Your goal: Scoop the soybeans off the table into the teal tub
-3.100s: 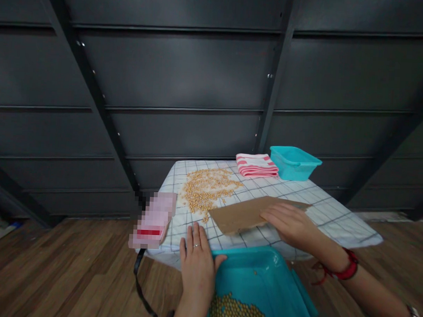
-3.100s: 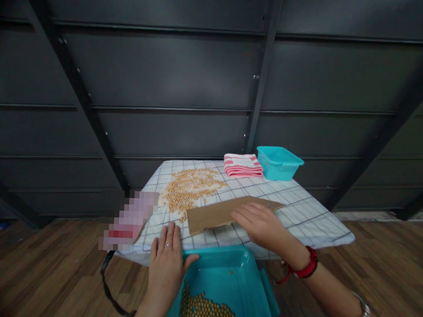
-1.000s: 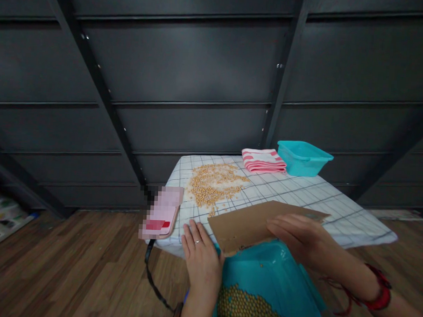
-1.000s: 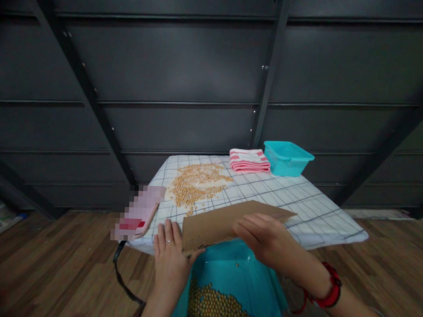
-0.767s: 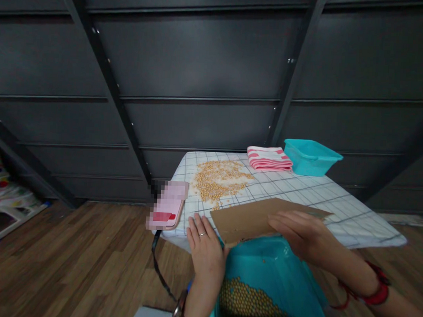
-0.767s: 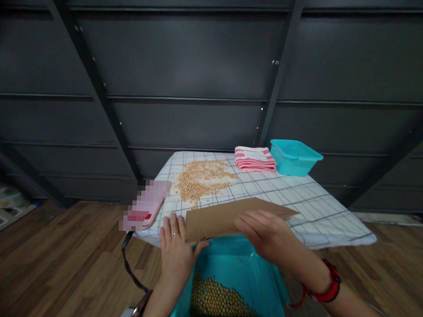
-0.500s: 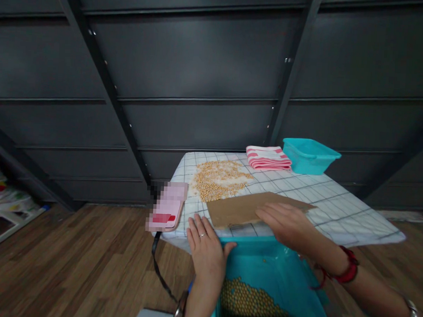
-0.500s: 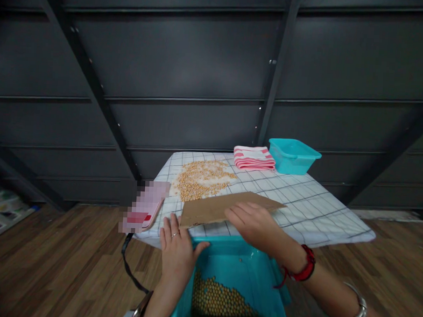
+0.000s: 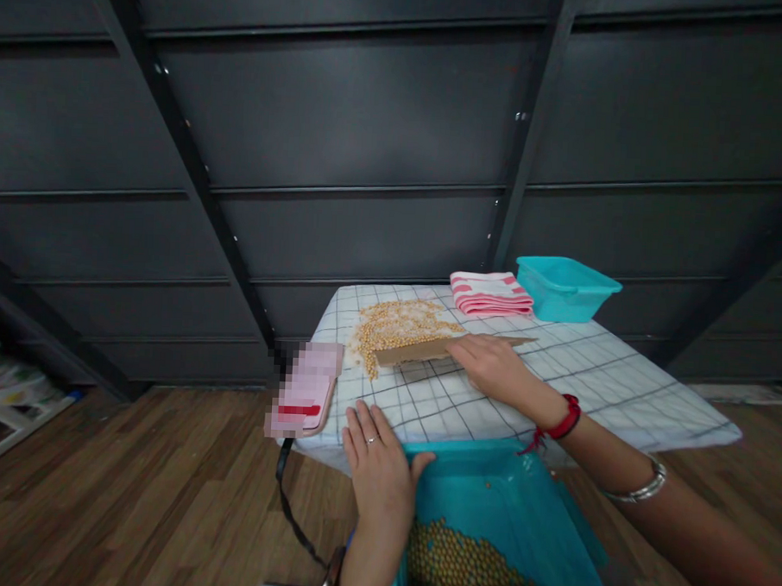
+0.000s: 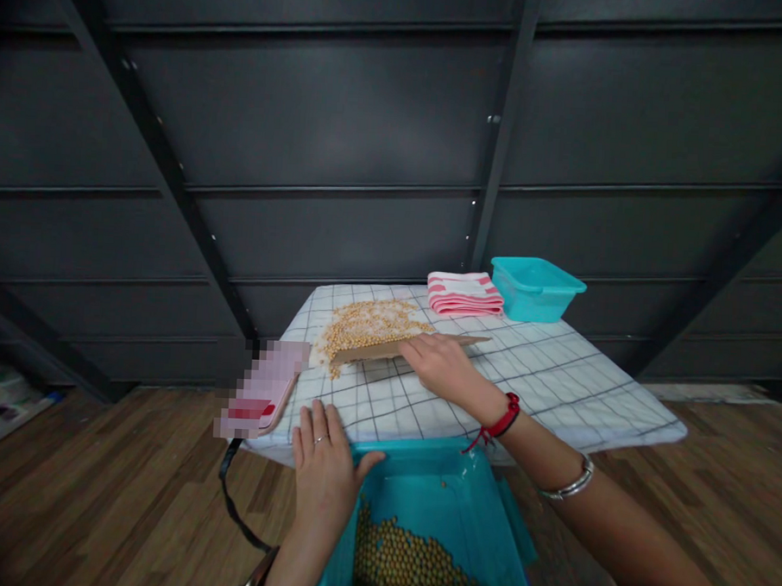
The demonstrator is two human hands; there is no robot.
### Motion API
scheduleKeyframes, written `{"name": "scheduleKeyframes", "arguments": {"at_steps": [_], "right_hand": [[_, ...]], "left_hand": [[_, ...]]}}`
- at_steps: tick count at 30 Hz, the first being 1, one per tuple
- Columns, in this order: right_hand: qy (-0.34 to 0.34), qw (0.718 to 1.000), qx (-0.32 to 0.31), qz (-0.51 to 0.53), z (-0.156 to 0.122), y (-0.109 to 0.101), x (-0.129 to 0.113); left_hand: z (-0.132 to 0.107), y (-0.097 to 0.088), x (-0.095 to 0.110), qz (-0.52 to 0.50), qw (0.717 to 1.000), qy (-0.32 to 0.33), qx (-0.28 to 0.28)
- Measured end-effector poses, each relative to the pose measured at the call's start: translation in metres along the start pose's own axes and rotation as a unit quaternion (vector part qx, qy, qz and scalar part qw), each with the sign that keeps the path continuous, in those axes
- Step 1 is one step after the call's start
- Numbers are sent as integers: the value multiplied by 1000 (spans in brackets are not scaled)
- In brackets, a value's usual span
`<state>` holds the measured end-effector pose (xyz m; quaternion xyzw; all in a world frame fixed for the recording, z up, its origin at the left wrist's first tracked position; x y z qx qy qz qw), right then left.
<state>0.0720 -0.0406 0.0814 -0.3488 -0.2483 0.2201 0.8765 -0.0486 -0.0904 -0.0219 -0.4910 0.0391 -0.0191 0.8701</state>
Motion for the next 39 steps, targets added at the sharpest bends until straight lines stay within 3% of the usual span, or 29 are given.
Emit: {"name": "scheduleKeyframes", "arguments": {"at_steps": [8,16,31,34,39], "right_hand": [[-1,1000,18,11,-7,0,8],[-8,999,29,18,-13,-5,8],[-20,1000,24,6,5,23,6],[-17,999,27,-1,5,14,8],[-23,999,32,-18,-10,-22,7]], "left_hand": [[-3,3,0,0,1000,2,13],[-5,14,-3,-17,1000,25,-8],[0,3,0,-23,1000,4,-20],[0,3,0,-21,1000,0,-18],[0,1,0,-8,1000,6,0]]}}
Point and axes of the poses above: each hand's wrist, its own z-axis towards the middle knuckle, its own y-axis out of the palm, x = y × z, the point moved 9 cm from there along z, towards the middle knuckle, and after that the axes turned 11 degrees about y, right-handed, at the moved point
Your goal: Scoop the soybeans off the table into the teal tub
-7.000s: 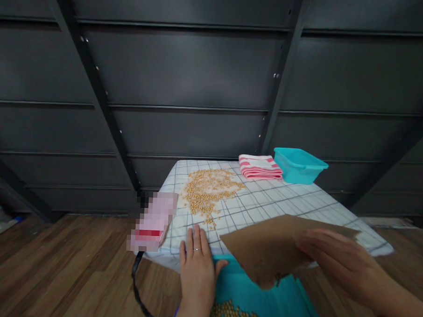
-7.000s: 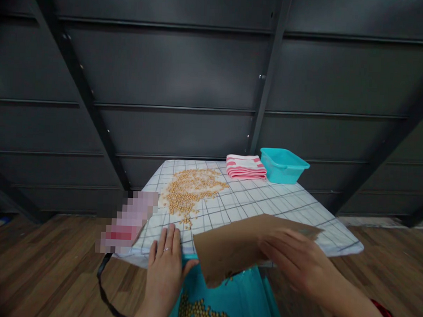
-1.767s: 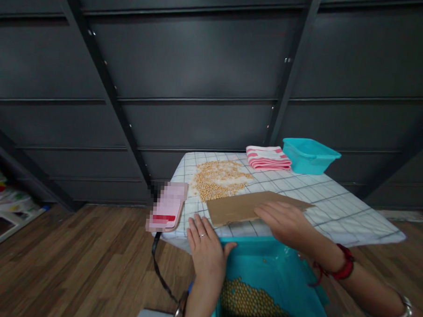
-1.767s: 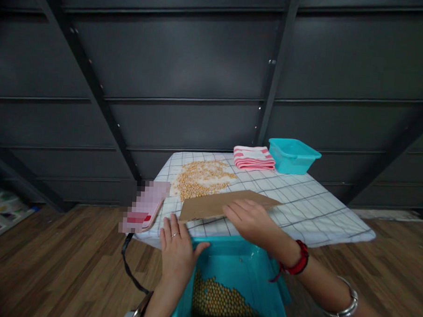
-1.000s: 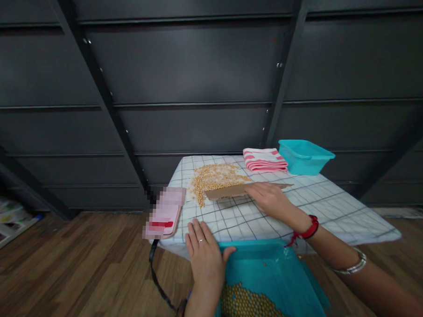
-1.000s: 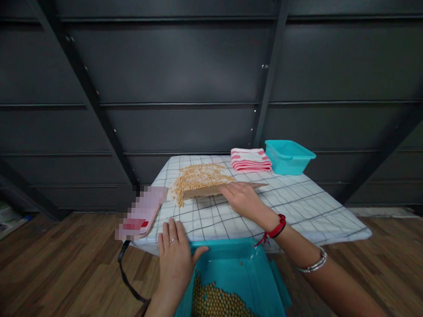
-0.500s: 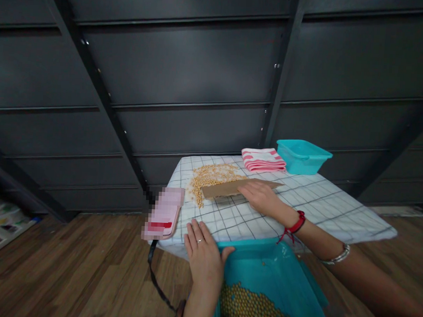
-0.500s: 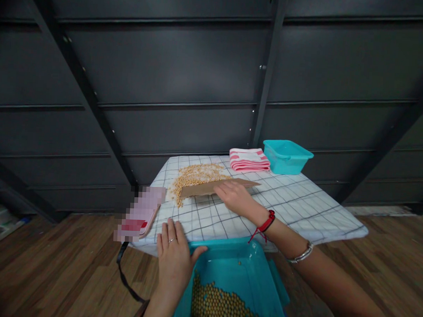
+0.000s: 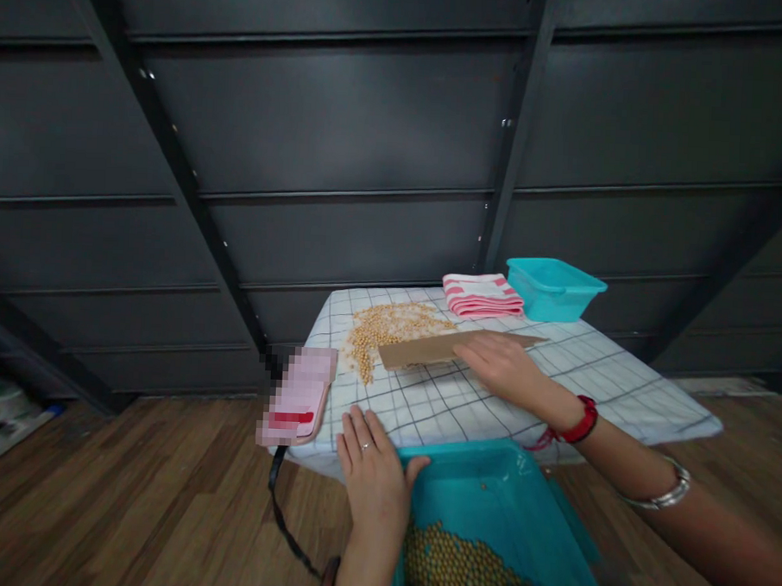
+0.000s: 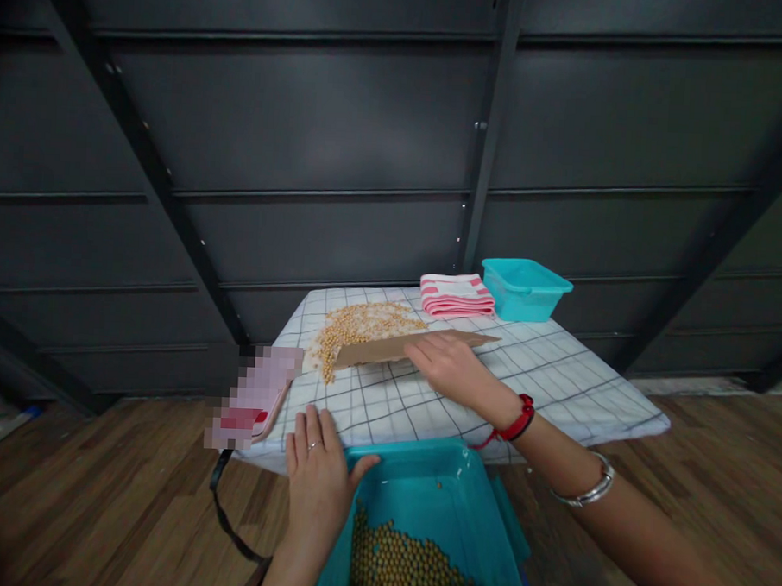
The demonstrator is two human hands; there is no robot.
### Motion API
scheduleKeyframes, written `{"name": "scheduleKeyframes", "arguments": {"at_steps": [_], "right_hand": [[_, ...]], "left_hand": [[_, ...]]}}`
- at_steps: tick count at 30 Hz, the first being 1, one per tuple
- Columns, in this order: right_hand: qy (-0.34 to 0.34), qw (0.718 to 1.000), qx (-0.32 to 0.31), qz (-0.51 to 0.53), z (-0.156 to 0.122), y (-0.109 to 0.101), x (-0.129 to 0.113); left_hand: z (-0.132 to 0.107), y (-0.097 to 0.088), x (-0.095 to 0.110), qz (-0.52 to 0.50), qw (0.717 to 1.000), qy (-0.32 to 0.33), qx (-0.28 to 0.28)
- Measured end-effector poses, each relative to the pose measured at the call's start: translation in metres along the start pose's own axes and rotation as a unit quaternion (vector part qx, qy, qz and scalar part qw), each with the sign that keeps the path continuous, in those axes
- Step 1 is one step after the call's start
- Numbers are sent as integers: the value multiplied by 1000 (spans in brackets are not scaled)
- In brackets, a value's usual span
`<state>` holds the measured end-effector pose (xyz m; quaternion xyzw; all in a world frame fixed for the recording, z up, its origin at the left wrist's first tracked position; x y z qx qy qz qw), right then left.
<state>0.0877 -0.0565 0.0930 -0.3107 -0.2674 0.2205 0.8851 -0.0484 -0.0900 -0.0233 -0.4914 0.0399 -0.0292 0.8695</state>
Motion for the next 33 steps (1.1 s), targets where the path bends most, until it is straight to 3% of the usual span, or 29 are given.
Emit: {"name": "scheduleKeyframes", "arguments": {"at_steps": [3,6,15,24,28,33], "right_hand": [[-22,1000,-8,-20,-11,-18,-6],[-33,999,-23,-14,-19,-17,-10],[12,999,-45,10,-11,47,6],[11,999,-46,-4,-1,64,5],[7,999,-41,-2,-5,53,2],[5,1000,-29,-6,-13,3,8]], "left_hand": [[-1,0,-1,-2,1000,2,0],[-1,1,-1,-13,1000,4,-5],[-2,2,-1,-1,1000,0,15],[0,0,-1,0,1000,5,1],[-1,1,0,10,1000,11,1],[0,-1,0,19,1000,8,11]]}}
Point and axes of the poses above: each hand's wrist, its own z-axis towards the middle knuckle, its own y-axis out of the palm, x = y × z, the point moved 9 cm from there along z, towards the middle knuckle, and after that the axes turned 11 degrees about y, right-handed, at the moved point
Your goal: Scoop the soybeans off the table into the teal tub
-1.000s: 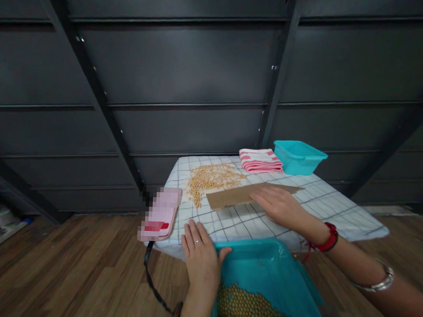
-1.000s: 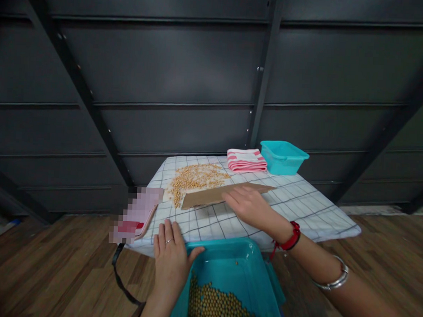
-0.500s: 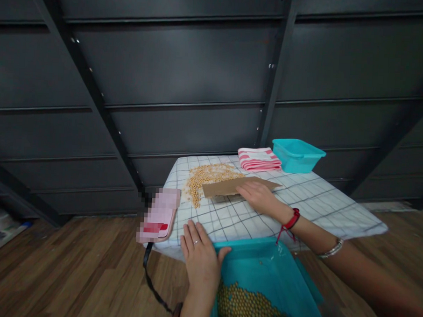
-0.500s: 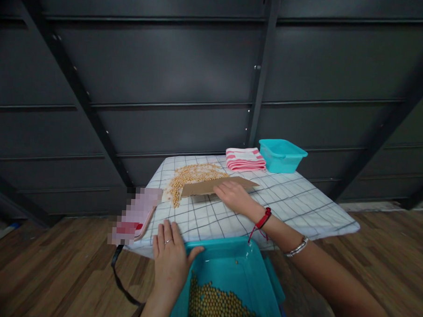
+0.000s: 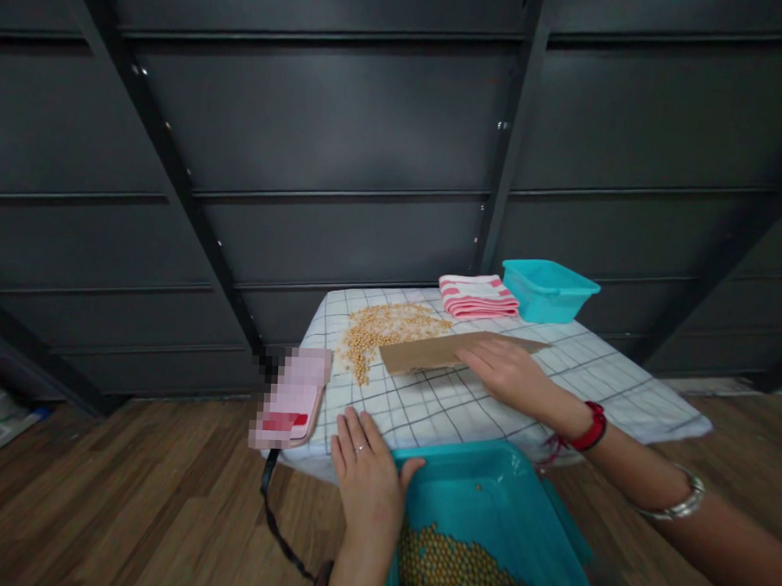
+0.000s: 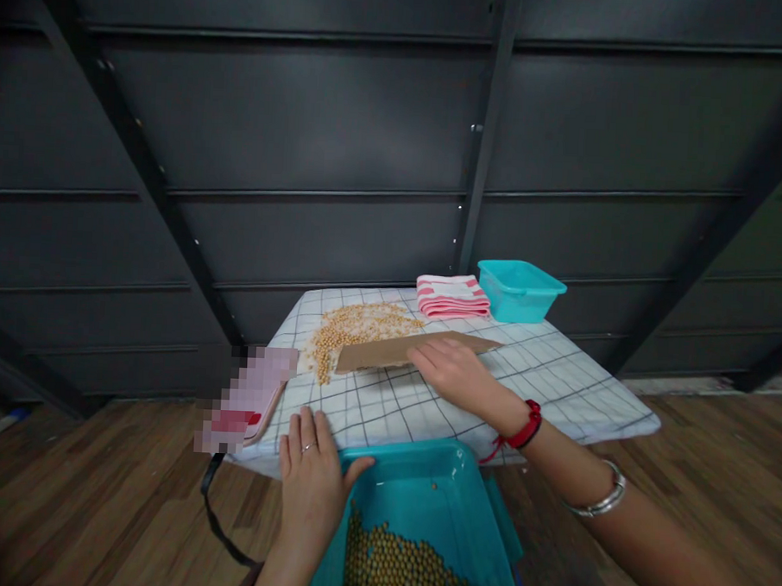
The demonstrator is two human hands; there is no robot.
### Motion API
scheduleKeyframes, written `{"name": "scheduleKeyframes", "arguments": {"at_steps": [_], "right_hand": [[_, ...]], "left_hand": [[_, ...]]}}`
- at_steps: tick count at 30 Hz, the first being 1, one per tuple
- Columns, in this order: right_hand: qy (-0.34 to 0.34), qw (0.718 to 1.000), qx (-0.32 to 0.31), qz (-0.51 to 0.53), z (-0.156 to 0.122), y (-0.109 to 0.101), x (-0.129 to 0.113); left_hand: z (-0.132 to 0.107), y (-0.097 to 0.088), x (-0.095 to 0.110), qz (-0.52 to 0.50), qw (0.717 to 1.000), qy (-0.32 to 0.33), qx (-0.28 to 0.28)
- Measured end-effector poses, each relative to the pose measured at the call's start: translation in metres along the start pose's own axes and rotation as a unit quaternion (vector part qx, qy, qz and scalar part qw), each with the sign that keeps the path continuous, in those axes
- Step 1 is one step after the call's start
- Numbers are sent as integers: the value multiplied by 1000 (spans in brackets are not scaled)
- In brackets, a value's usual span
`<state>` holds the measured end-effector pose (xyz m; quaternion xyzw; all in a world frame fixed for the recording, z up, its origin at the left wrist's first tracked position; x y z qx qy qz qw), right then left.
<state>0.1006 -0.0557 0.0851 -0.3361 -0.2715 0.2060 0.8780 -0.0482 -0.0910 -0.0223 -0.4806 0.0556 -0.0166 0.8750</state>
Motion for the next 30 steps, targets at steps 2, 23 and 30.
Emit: {"name": "scheduleKeyframes", "arguments": {"at_steps": [2,23,30], "right_hand": [[9,1000,10,-3,-2,-20,10],[33,998,-48,27,-1,23,48],[42,998,-37,19,5,31,55]], "left_hand": [[1,-1,0,-4,1000,0,-3],[2,-1,2,-20,1000,12,-9],[1,-1,3,-19,1000,4,1]]}}
Point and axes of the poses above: each hand's wrist, its own z-axis towards the middle knuckle, its own y-axis out of the palm, x = y × z, the point moved 9 cm from there along z, towards the middle knuckle, and after that the axes turned 11 degrees about y, right-handed, at the moved point
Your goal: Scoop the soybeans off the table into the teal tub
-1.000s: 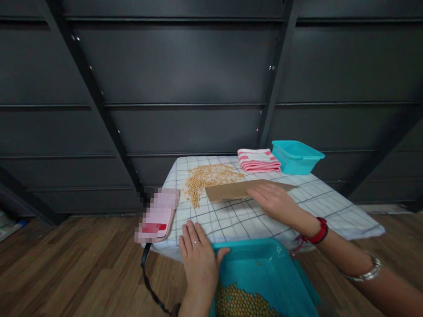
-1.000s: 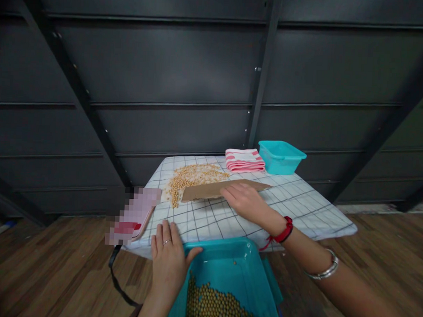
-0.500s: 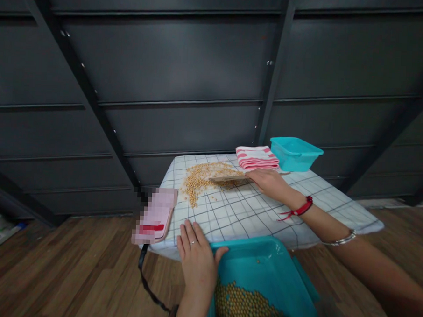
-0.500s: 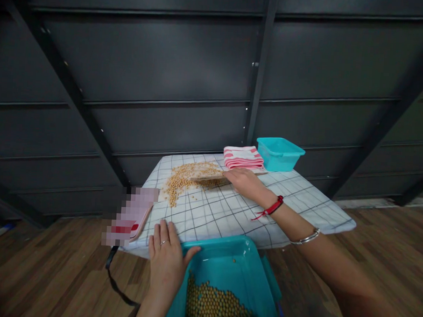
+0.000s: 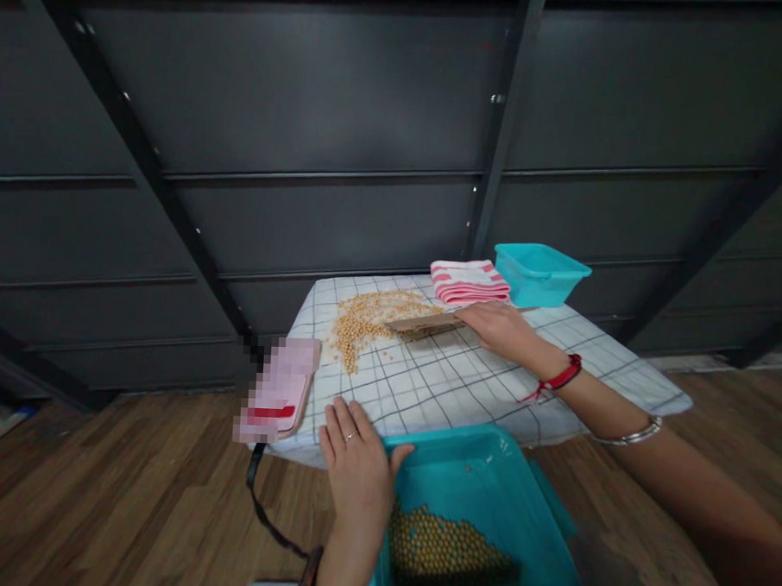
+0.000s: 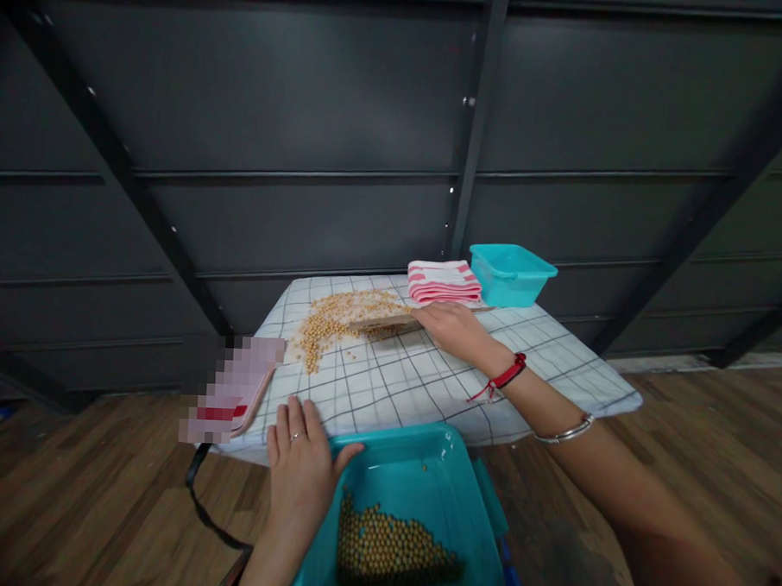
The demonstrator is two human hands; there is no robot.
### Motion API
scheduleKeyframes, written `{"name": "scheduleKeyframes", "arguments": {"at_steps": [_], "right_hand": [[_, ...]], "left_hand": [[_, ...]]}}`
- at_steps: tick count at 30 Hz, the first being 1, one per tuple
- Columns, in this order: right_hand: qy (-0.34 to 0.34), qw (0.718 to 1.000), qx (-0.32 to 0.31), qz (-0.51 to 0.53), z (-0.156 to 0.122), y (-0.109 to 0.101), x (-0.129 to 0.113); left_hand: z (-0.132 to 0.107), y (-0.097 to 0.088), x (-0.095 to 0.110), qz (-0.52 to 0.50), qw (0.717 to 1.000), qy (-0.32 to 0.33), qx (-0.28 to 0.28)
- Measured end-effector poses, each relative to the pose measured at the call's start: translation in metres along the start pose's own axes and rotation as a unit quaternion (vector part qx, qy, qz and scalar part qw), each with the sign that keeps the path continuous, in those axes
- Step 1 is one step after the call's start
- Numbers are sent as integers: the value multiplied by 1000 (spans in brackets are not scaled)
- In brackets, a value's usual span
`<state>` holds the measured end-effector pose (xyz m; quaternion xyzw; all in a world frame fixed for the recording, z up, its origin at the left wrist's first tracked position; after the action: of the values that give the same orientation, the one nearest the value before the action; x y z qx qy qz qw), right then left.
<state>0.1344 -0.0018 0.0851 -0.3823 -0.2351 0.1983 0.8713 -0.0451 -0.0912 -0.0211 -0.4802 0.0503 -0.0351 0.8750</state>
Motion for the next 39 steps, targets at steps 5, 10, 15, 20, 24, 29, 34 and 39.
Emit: {"name": "scheduleKeyframes", "arguments": {"at_steps": [5,10,15,20,24,29,34,39], "right_hand": [[-1,1000,-7,3,-10,-1,-1],[0,1000,-4,6,-23,-17,0],[15,1000,3,2,-16,-11,4],[8,1000,-5,4,-12,-3,-3],[-6,1000,-4,9,-21,-17,-10],[-1,1000,-2,10,-23,-28,-7],[9,1000,-12,3,-12,-12,-6],[-3,1000,-21,5,-16,-10,-15]], "left_hand": [[-1,1,0,-12,1000,-2,11],[-1,-1,1,3,1000,1,24],[0,-2,3,11,1000,7,23],[-1,0,2,-4,1000,7,17],[-1,0,0,-15,1000,5,18],[-2,1,-1,-28,999,-4,20],[0,-1,1,-4,1000,-1,16],[0,-1,1,-3,1000,2,9]]}}
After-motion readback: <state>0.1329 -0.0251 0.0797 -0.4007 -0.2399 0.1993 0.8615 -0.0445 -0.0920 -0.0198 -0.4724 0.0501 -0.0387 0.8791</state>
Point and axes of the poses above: each hand's wrist, its own z-axis towards the middle knuckle, its own y-axis out of the palm, x = y × z, the point moved 9 cm from there along z, towards the middle knuckle, and after that the axes turned 11 degrees about y, right-handed, at the moved point
